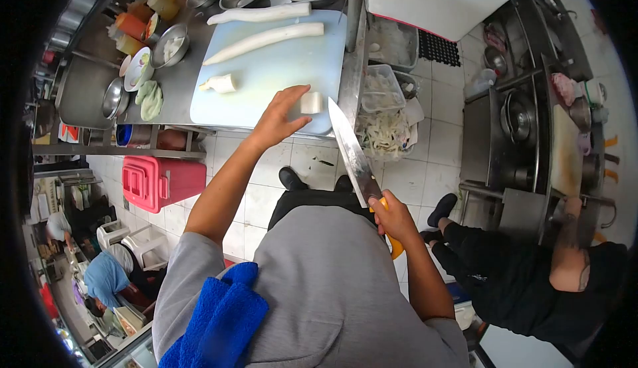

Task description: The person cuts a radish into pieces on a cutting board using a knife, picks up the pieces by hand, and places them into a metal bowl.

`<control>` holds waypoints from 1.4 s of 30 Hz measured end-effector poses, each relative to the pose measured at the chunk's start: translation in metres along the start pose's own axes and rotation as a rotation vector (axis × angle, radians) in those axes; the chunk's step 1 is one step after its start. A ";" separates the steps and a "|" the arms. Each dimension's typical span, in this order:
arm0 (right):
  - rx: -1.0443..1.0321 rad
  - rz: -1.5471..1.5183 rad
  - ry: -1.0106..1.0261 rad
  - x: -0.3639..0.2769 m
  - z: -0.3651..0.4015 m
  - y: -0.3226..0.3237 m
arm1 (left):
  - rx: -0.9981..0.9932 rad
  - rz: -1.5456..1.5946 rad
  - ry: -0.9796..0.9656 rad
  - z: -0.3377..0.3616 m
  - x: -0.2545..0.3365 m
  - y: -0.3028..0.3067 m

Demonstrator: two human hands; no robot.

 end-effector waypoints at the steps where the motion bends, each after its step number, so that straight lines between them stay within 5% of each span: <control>1: -0.006 0.003 0.002 0.003 0.000 0.000 | -0.003 -0.013 -0.025 -0.002 0.003 -0.002; 9: -0.014 -0.006 0.000 0.003 -0.001 0.001 | -0.085 -0.103 -0.068 -0.015 0.005 -0.013; 20: -0.025 0.006 0.023 -0.008 -0.006 0.004 | -0.204 0.223 0.424 -0.045 -0.037 -0.004; 26: -0.025 0.004 0.017 -0.008 -0.009 0.007 | -0.249 0.416 0.413 -0.040 -0.040 -0.008; 42: -0.021 0.023 0.002 -0.010 -0.008 0.009 | 0.173 0.327 0.261 -0.027 -0.034 -0.022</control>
Point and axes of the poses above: each hand's wrist, its own z-axis away from the middle knuckle, its own y-axis out of the back of the hand, x = y × z, the point moved 5 cm from there along -z, towards the middle knuckle, and after that the axes turned 1 degree about -x, right-handed, at the moved point
